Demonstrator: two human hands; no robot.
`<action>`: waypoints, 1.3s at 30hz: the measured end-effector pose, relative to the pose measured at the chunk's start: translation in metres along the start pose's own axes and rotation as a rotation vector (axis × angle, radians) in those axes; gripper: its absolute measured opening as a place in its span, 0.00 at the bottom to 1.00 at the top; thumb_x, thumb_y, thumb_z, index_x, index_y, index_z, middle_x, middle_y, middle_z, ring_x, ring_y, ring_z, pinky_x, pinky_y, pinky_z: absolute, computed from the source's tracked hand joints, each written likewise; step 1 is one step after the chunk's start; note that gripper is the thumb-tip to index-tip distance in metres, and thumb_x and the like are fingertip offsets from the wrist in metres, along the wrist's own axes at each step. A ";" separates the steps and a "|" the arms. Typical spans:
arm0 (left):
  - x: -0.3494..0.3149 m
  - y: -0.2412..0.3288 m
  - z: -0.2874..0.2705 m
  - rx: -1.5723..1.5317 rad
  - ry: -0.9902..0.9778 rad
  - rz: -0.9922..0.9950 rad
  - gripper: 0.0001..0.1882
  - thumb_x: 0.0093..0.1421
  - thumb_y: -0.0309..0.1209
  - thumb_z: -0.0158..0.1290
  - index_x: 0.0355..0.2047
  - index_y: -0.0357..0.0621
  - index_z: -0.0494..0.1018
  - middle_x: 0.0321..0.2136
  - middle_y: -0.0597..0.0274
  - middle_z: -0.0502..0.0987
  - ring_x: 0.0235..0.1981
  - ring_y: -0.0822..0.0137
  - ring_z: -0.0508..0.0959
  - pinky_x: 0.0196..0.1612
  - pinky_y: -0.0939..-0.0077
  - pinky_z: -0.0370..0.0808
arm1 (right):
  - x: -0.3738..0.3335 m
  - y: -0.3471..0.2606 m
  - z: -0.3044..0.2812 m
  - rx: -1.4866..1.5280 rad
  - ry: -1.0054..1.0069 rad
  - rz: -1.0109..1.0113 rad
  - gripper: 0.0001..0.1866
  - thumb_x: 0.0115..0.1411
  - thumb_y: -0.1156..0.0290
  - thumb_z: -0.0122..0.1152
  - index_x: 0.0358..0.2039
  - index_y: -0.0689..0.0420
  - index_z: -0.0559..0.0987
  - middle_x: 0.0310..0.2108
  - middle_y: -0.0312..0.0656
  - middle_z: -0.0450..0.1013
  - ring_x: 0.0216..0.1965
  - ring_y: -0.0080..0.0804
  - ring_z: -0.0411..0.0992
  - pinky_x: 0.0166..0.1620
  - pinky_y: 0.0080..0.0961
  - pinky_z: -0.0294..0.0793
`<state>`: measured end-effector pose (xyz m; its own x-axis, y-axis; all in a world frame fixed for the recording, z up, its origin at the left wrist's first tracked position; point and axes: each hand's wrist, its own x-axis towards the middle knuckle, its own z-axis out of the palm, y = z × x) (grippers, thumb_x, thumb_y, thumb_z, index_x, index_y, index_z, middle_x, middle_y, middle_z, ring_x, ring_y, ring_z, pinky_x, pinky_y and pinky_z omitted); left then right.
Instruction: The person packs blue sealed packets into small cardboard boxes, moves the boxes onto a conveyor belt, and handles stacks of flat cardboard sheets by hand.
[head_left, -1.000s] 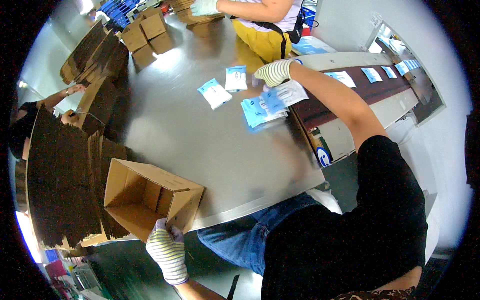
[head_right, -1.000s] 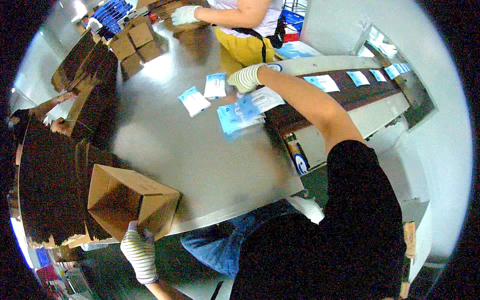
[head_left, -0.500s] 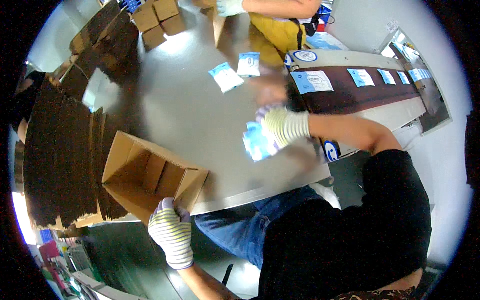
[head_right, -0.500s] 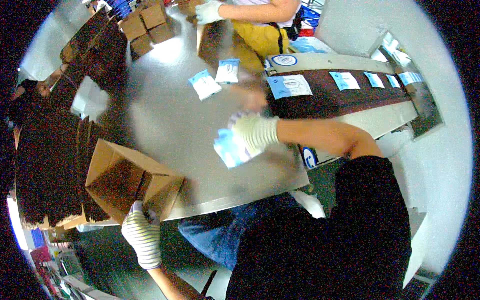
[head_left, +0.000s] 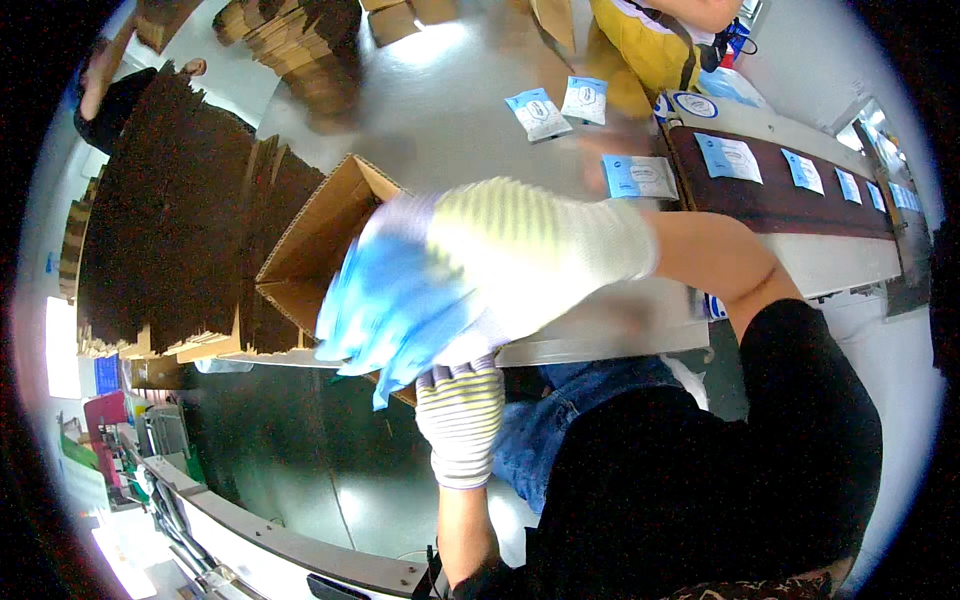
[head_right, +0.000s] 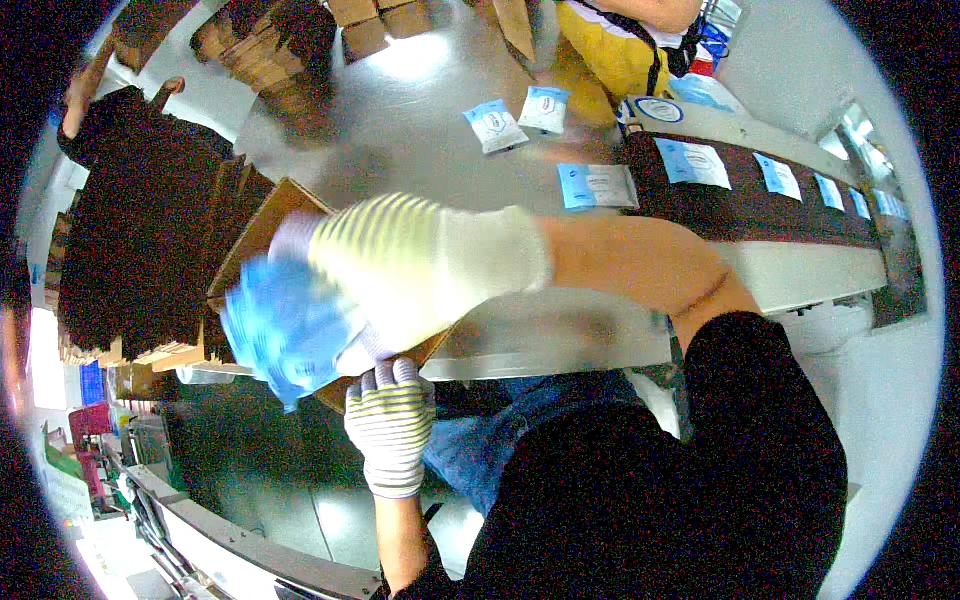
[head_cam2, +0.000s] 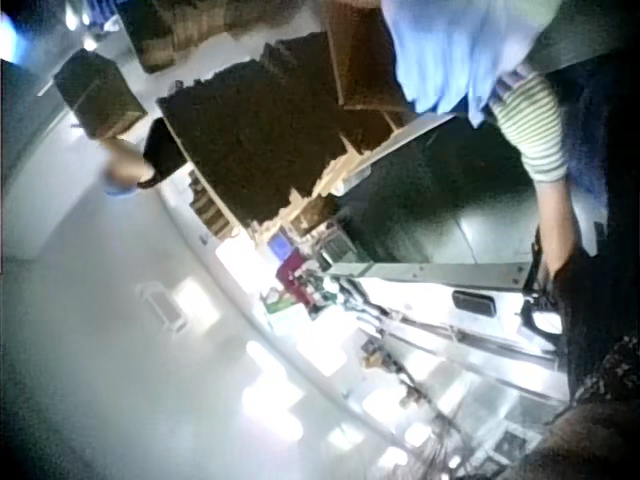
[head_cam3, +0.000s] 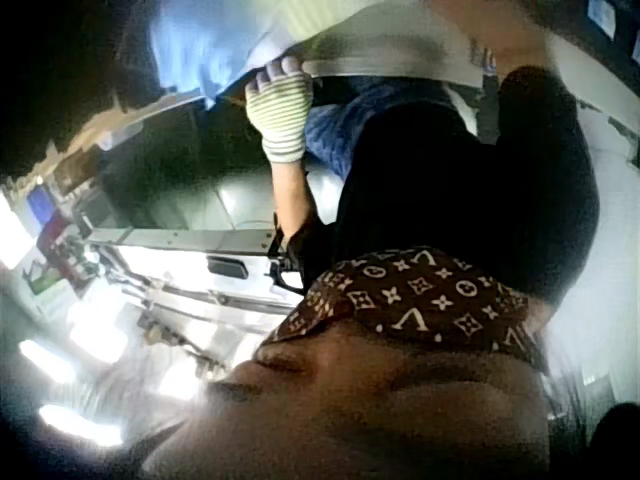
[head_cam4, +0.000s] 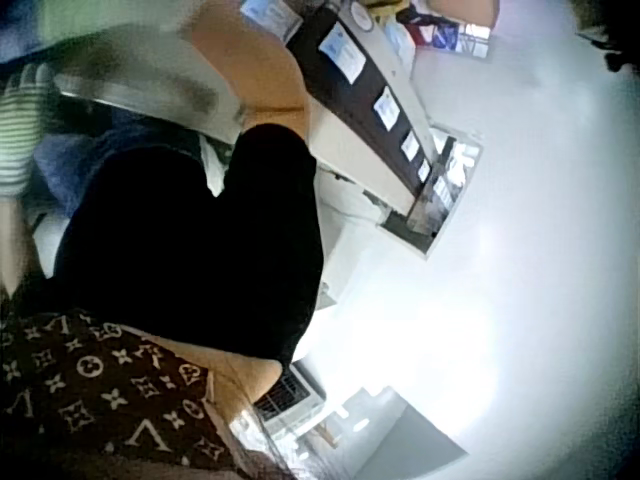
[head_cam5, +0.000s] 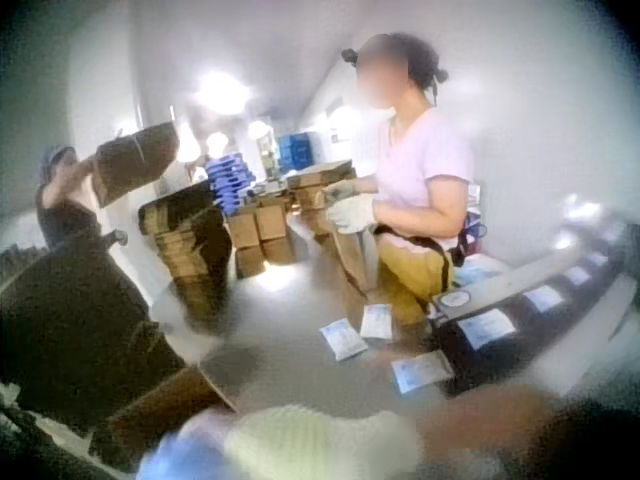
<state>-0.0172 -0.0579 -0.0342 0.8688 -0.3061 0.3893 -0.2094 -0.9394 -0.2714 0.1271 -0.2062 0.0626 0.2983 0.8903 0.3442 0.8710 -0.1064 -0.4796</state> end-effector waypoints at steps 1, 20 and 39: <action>-0.004 0.000 0.003 0.002 -0.048 -0.018 0.10 0.46 0.36 0.54 0.27 0.47 0.69 0.23 0.62 0.71 0.23 0.63 0.73 0.27 0.66 0.69 | 0.024 -0.008 0.018 -0.005 -0.053 0.061 0.27 0.53 0.62 0.60 0.52 0.61 0.68 0.46 0.48 0.73 0.48 0.42 0.71 0.51 0.36 0.70; -0.015 -0.002 0.011 -0.057 -0.034 -0.130 0.08 0.46 0.34 0.52 0.22 0.49 0.65 0.19 0.61 0.69 0.21 0.59 0.72 0.26 0.64 0.69 | -0.080 0.099 0.131 -0.042 0.304 0.710 0.25 0.54 0.58 0.60 0.49 0.58 0.70 0.50 0.52 0.67 0.52 0.52 0.66 0.53 0.43 0.66; -0.006 -0.012 0.014 -0.069 0.069 -0.123 0.06 0.46 0.29 0.53 0.23 0.45 0.67 0.18 0.59 0.67 0.21 0.57 0.69 0.28 0.63 0.67 | -0.122 0.113 0.197 -0.309 0.191 0.523 0.29 0.55 0.53 0.55 0.52 0.59 0.70 0.56 0.53 0.62 0.59 0.50 0.59 0.62 0.47 0.55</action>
<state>-0.0138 -0.0425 -0.0460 0.8575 -0.1954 0.4760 -0.1353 -0.9782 -0.1579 0.1125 -0.2401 -0.1926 0.7539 0.5947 0.2792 0.6557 -0.6539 -0.3776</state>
